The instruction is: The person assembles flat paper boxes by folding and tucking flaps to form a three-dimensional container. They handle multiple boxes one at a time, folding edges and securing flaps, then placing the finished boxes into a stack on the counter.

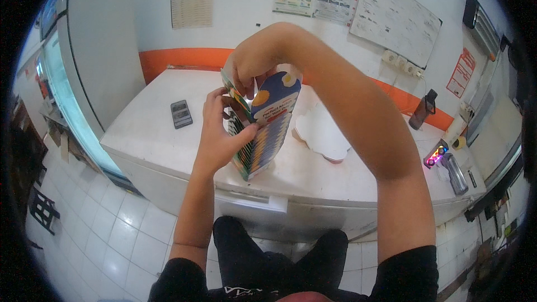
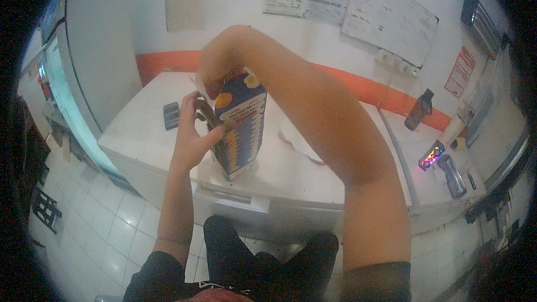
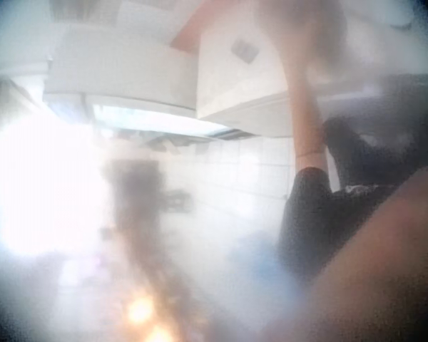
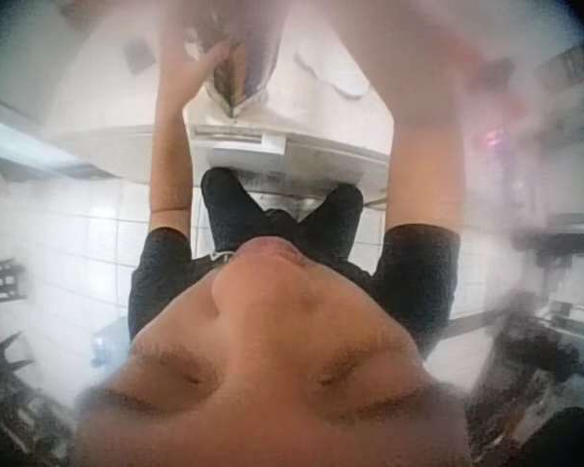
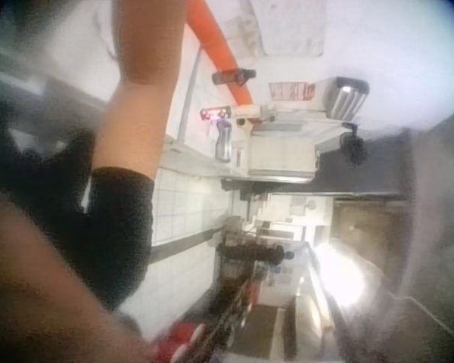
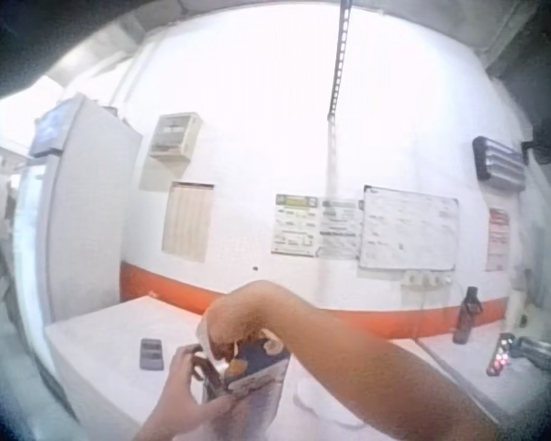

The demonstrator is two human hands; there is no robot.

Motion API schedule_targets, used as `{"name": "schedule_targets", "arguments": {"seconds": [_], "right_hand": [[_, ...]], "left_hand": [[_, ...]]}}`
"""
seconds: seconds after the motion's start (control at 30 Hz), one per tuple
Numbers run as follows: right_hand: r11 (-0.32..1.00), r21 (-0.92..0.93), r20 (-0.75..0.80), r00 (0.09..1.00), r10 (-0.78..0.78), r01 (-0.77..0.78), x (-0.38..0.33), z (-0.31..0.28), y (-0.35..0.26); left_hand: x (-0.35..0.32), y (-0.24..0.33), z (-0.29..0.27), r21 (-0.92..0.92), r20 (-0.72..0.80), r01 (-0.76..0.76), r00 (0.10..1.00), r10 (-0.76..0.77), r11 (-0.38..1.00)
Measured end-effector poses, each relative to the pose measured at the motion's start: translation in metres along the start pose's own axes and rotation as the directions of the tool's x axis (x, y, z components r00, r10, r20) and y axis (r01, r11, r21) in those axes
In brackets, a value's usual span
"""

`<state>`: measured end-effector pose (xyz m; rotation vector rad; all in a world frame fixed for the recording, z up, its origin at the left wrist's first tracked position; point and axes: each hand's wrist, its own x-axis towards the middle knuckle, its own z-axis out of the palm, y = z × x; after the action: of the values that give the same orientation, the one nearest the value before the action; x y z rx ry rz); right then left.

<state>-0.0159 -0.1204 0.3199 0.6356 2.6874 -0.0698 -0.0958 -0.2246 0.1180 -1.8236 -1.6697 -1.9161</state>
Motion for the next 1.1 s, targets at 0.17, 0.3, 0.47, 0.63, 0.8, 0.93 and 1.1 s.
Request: {"name": "schedule_targets", "arguments": {"seconds": [0.17,0.3,0.47,0.63,0.8,0.93,1.1], "right_hand": [[0.976,-0.074,0.074,0.978,-0.197,0.203,0.002,0.001,-0.008],[0.91,0.318,0.085,0.948,-0.307,0.266,-0.009,0.004,0.02],[0.869,0.466,0.132,0.959,-0.251,0.163,0.011,0.03,0.043],[0.94,0.324,0.136,0.978,-0.161,0.109,0.006,0.042,0.047],[0.977,0.002,0.074,0.974,-0.213,0.214,0.01,0.053,0.017],[0.97,-0.207,0.073,0.991,-0.117,0.129,0.008,0.05,-0.001],[0.883,-0.386,0.013,0.959,-0.284,0.267,0.04,0.065,0.0]], "left_hand": [[-0.003,-0.009,-0.006,0.057,-0.02,-0.059,0.998,0.06,0.997],[-0.008,-0.007,-0.009,-0.109,-0.063,-0.04,0.997,0.034,0.993],[-0.011,-0.02,-0.008,-0.081,-0.085,-0.086,0.993,0.079,0.993],[-0.013,-0.019,0.0,-0.076,-0.072,-0.077,0.995,0.072,0.994],[-0.023,-0.037,0.019,-0.064,-0.103,-0.067,0.993,0.06,0.996],[-0.027,-0.046,0.043,-0.139,-0.059,0.04,0.997,-0.049,0.989],[-0.021,-0.042,0.049,-0.116,-0.136,0.043,0.989,-0.058,0.992]]}}
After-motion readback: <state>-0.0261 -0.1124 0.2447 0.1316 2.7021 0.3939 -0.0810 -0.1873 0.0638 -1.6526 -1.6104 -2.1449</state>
